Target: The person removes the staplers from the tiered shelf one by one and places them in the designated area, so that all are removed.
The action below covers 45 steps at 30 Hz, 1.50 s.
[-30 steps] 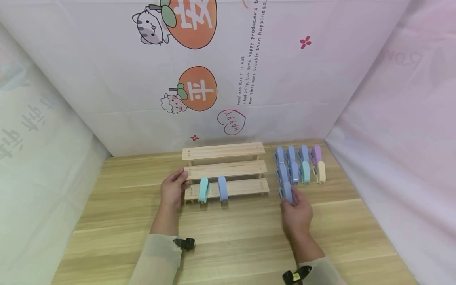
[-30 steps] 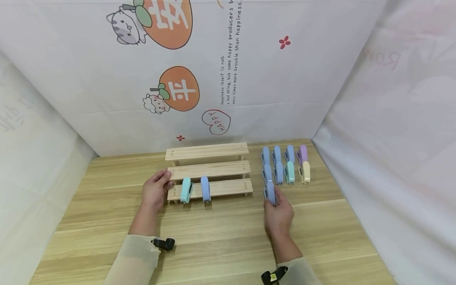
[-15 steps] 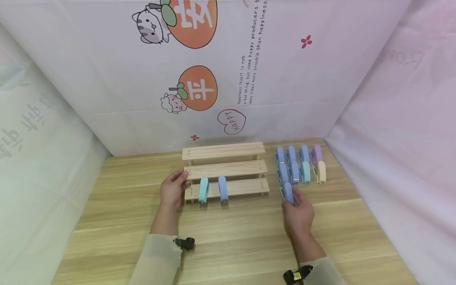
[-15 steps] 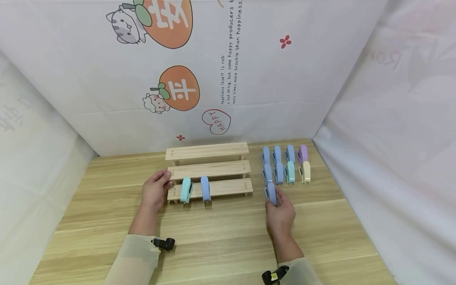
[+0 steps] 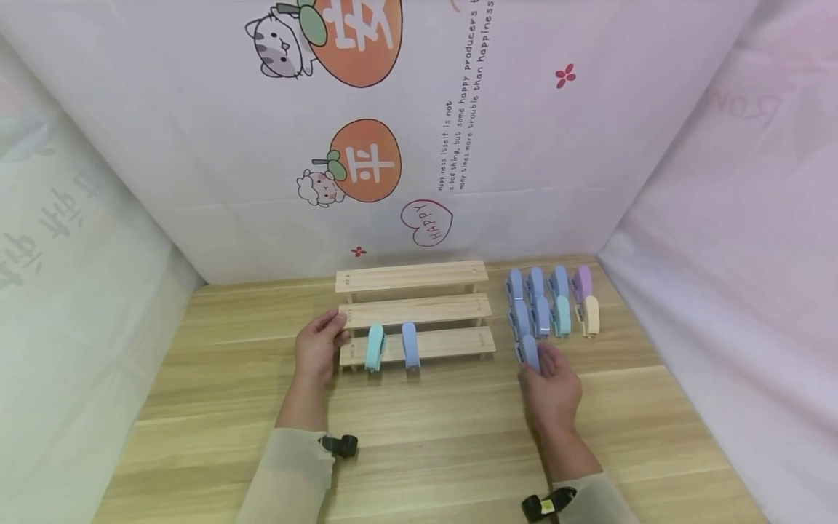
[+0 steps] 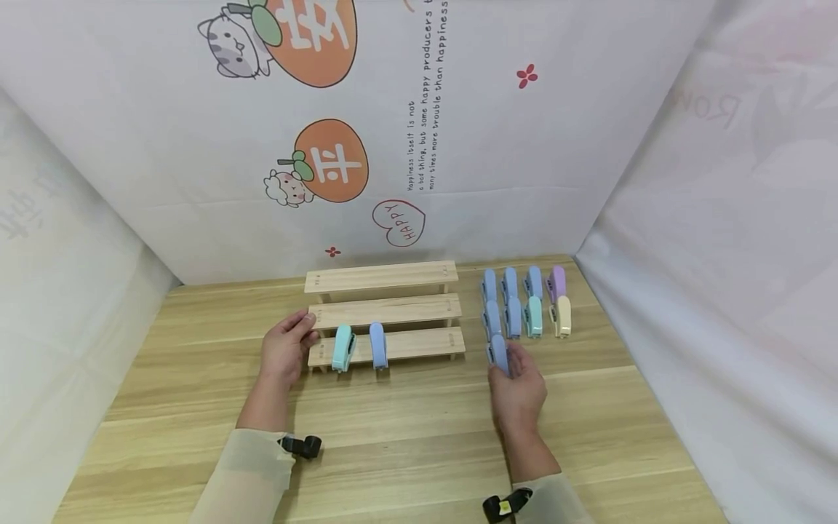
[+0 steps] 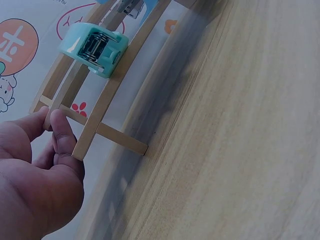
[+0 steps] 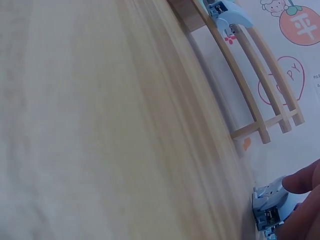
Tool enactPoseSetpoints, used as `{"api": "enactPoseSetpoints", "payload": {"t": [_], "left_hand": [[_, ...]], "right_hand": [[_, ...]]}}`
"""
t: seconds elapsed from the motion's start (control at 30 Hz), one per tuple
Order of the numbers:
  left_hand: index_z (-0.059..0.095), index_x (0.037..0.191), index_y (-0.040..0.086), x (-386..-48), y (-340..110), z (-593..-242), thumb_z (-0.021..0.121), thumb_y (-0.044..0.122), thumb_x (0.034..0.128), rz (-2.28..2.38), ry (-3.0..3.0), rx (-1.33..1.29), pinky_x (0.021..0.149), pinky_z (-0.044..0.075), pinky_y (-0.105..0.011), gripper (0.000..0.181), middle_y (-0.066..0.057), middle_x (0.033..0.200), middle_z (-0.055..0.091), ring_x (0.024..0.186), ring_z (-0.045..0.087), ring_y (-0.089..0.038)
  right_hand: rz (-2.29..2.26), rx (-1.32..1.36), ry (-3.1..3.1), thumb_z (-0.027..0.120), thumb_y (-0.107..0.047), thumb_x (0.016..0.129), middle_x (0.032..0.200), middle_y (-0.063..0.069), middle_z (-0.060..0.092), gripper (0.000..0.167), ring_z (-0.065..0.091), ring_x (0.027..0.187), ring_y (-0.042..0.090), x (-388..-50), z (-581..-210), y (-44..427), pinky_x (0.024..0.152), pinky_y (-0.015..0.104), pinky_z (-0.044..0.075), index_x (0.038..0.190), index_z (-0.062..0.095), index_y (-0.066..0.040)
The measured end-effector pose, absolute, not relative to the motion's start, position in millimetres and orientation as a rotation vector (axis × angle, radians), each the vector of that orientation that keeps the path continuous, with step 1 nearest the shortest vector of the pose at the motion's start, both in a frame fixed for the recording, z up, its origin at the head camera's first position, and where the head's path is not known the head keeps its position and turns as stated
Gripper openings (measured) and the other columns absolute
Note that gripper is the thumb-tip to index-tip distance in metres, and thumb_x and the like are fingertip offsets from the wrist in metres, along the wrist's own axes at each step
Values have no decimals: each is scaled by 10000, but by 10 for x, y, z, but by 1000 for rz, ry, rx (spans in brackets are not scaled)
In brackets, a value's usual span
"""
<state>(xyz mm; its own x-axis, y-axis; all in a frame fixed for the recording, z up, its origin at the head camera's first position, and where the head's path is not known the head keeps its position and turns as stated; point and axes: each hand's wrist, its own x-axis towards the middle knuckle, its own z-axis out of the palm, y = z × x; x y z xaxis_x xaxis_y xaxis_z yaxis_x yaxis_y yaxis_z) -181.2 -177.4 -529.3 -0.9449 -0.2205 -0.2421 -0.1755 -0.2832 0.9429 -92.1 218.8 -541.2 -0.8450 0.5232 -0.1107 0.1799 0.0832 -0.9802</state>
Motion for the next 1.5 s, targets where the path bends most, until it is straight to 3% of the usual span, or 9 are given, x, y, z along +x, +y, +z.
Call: {"api": "enactPoseSetpoints", "payload": {"t": [0.47, 0.8, 0.97, 1.2, 1.5], "left_hand": [[626, 1375, 36, -1812, -1772, -5288, 770, 216, 970, -2444, -1858, 510, 969, 612, -282, 466, -122, 1330, 606, 1036, 675, -203], [629, 1372, 37, -1820, -1767, -5293, 774, 209, 967, -2443, -1861, 515, 973, 610, -281, 464, -115, 1335, 606, 1055, 674, -210], [630, 1372, 39, -1827, -1771, -5288, 772, 211, 968, -2440, -1863, 530, 967, 612, -281, 461, -117, 1331, 609, 1059, 675, -207], [620, 1383, 32, -1815, -1776, -5272, 773, 201, 967, -2448, -1862, 529, 975, 609, -282, 475, -120, 1348, 604, 1071, 671, -210], [613, 1392, 27, -1824, -1773, -5283, 768, 202, 970, -2451, -1864, 527, 961, 613, -272, 482, -127, 1352, 605, 1014, 685, -186]], "right_hand": [[1813, -669, -2039, 721, 14, 908, 1517, 137, 535, 623, 507, 1411, 267, -922, -5275, 2148, 1134, 276, 470, 1495, 533, -76], [1800, -597, -2047, 754, 3, 906, 1504, 150, 540, 597, 511, 1407, 260, -922, -5203, 2050, 1149, 314, 461, 1466, 565, -79], [1812, -552, -2025, 752, 10, 902, 1510, 89, 553, 584, 506, 1414, 211, -918, -5193, 1946, 1149, 272, 452, 1447, 590, -119], [1738, -450, -2106, 752, 7, 897, 1477, 39, 590, 565, 548, 1372, 187, -915, -5220, 1796, 1146, 350, 483, 1426, 611, -136], [1773, -362, -2106, 771, -26, 906, 1486, 71, 580, 568, 534, 1388, 224, -946, -5231, 1704, 1173, 355, 454, 1441, 593, -93]]}}
